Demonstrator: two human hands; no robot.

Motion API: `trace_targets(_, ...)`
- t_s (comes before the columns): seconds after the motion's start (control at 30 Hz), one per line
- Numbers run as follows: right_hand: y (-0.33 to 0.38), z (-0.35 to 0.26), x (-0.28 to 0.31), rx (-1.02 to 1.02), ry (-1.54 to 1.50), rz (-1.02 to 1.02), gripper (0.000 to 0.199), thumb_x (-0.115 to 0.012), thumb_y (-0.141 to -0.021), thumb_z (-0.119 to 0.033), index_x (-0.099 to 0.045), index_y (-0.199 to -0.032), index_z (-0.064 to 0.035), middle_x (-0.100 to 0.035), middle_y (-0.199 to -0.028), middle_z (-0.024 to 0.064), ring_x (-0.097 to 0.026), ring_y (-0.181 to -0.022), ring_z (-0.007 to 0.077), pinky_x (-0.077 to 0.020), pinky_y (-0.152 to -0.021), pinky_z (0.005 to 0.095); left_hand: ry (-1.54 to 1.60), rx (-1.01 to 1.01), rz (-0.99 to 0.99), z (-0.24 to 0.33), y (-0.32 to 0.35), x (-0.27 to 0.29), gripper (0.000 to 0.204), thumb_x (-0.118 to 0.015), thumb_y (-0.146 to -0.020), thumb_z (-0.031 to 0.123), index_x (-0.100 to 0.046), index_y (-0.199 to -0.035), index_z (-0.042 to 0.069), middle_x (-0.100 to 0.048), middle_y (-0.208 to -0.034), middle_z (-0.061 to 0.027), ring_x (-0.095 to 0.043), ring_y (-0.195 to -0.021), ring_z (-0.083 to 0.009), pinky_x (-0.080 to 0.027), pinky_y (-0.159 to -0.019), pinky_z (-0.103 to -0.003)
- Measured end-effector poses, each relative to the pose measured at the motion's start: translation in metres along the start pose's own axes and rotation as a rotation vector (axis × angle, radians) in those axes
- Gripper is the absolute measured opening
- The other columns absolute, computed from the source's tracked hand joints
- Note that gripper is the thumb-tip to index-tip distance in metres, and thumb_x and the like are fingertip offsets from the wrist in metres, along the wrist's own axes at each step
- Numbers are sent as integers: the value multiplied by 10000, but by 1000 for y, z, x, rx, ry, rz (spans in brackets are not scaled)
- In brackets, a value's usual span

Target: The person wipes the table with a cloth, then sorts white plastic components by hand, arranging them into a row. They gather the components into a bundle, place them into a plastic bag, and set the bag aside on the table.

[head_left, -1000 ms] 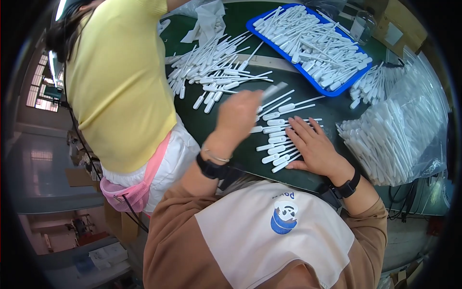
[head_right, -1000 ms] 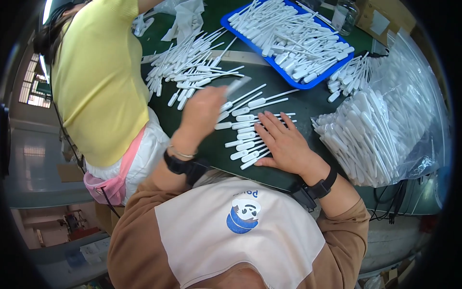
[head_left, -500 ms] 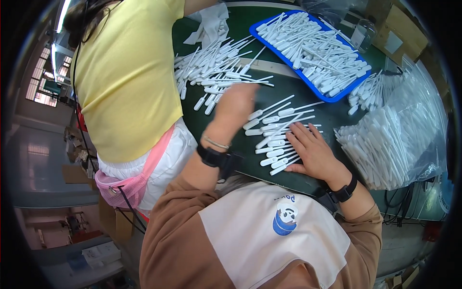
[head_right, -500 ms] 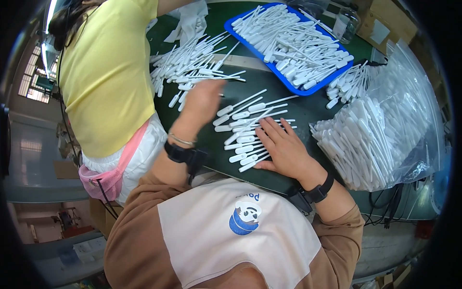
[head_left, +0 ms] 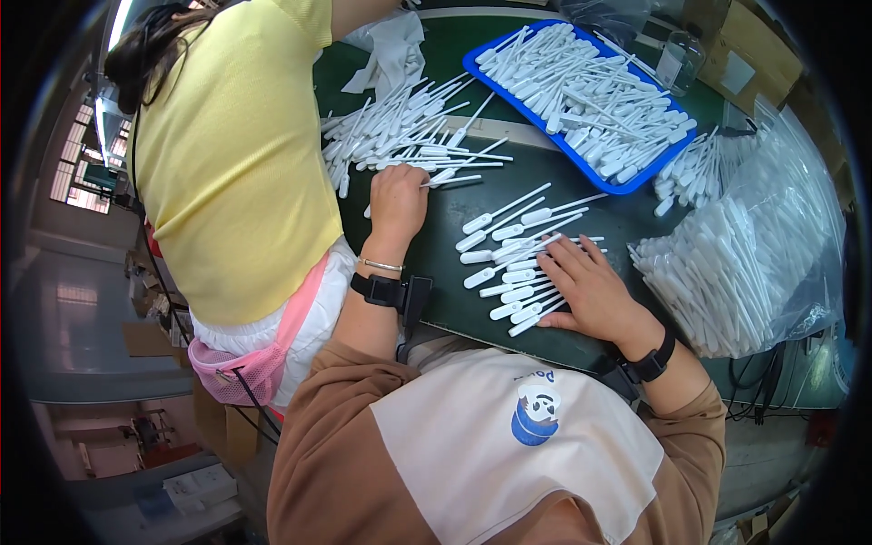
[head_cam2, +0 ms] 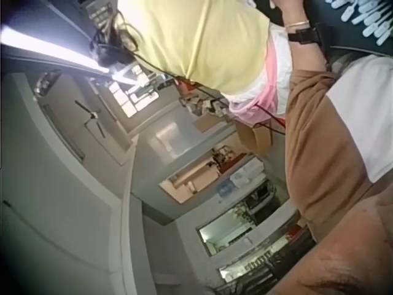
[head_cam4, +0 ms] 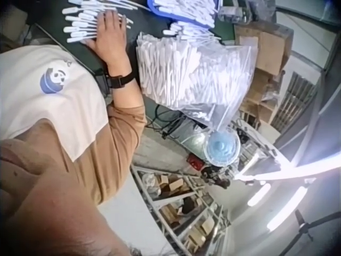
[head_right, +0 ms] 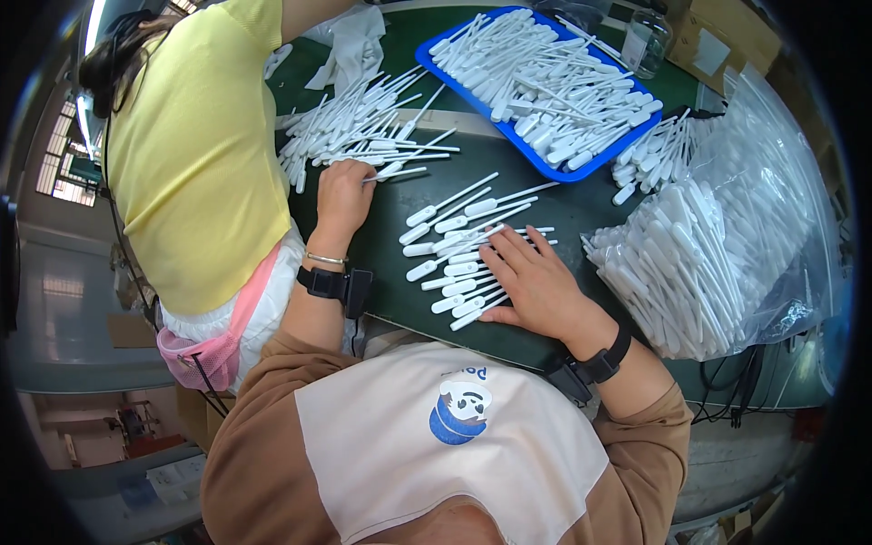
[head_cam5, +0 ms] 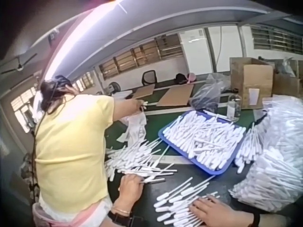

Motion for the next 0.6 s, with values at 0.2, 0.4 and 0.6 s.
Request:
trace_targets(0.2,0,0,1,-9,9,-8,841,-673,-763,-565,-457,-1366,-20,-435,-1417,207,-370,-1360,370,-229,-1149,522,107,-66,39,32,-7,-5,73,-689,-734,61,-651,-794,78,-637,-837,-77,-595,-859,-288,-445,-775,-420)
trace_targets(0.4,-2,-2,3,-6,1,-2,826,-686,-759,-549,-466,-1355,-21,-441,-1411,207,-374,-1355,375,-231,-1147,526,86,-44,20,43,-8,-15,91,-698,-728,65,-636,-793,77,-634,-828,-72,-595,-835,-282,-451,-752,-420)
trace_targets(0.6,1,-1,8,-23,9,11,799,-709,-749,-520,-485,-1334,-24,-449,-1400,205,-382,-1348,378,-241,-1140,528,242,-70,2,67,9,-9,141,-728,-736,69,-654,-856,53,-654,-853,-98,-612,-836,-308,-492,-721,-424)
Point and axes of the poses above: each hand's wrist, its own y-axis away from the middle knuckle, its own x-axis out of the back of the hand, z = x × y, the point moved 3 cm from there along -y, towards the middle knuckle
